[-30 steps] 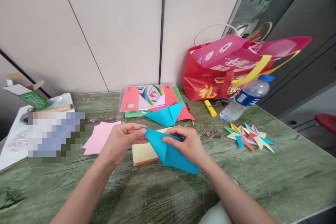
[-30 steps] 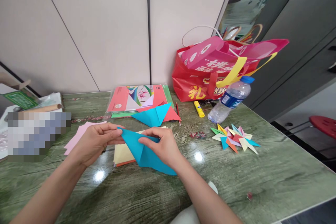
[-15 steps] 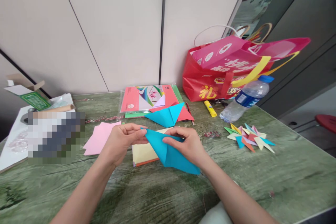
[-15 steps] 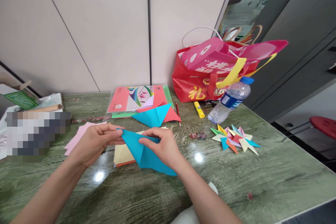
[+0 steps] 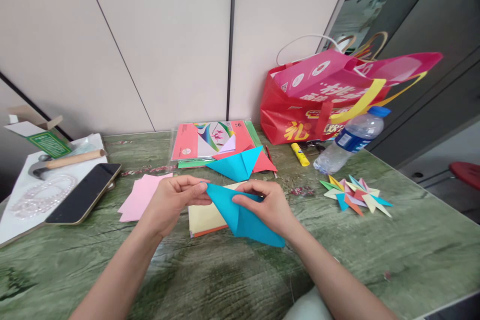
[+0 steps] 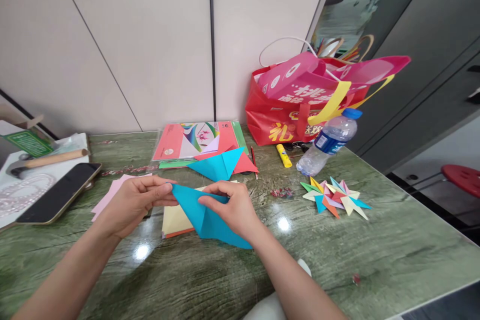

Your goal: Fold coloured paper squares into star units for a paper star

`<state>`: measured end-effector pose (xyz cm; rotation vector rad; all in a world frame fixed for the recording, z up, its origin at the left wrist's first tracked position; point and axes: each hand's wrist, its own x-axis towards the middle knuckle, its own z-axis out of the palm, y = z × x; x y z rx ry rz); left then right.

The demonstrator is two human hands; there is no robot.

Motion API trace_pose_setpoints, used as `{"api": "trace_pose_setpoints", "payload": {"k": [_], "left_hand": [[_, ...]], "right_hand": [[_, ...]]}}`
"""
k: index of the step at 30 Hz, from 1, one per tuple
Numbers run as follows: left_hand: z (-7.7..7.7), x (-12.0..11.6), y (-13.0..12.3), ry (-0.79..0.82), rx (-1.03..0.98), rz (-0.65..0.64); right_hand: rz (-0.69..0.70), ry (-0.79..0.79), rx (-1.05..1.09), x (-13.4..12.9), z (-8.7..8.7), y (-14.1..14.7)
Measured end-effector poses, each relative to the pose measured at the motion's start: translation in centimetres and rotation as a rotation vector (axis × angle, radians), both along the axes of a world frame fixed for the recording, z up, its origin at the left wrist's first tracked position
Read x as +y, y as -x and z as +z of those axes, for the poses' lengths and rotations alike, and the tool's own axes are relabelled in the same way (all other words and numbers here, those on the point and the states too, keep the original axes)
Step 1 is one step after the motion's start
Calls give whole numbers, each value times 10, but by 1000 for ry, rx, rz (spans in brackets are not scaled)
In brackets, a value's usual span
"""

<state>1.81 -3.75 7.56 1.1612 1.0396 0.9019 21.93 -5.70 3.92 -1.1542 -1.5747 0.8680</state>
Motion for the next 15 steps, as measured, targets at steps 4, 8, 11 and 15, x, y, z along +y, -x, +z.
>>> {"api": "trace_pose_setpoints", "payload": {"k": [4, 8, 11, 15], "left_hand": [[1, -1, 0, -29, 20, 1], [0, -1, -2, -62, 43, 33], [-2, 0, -3, -64, 24, 49], [-1, -1, -7, -18, 1, 6]], "right_hand": [[6, 3, 2, -1, 1, 0], [43, 14, -2, -1, 3, 0], [35, 20, 17, -1, 3, 0], [22, 22, 21, -1, 2, 0]]}}
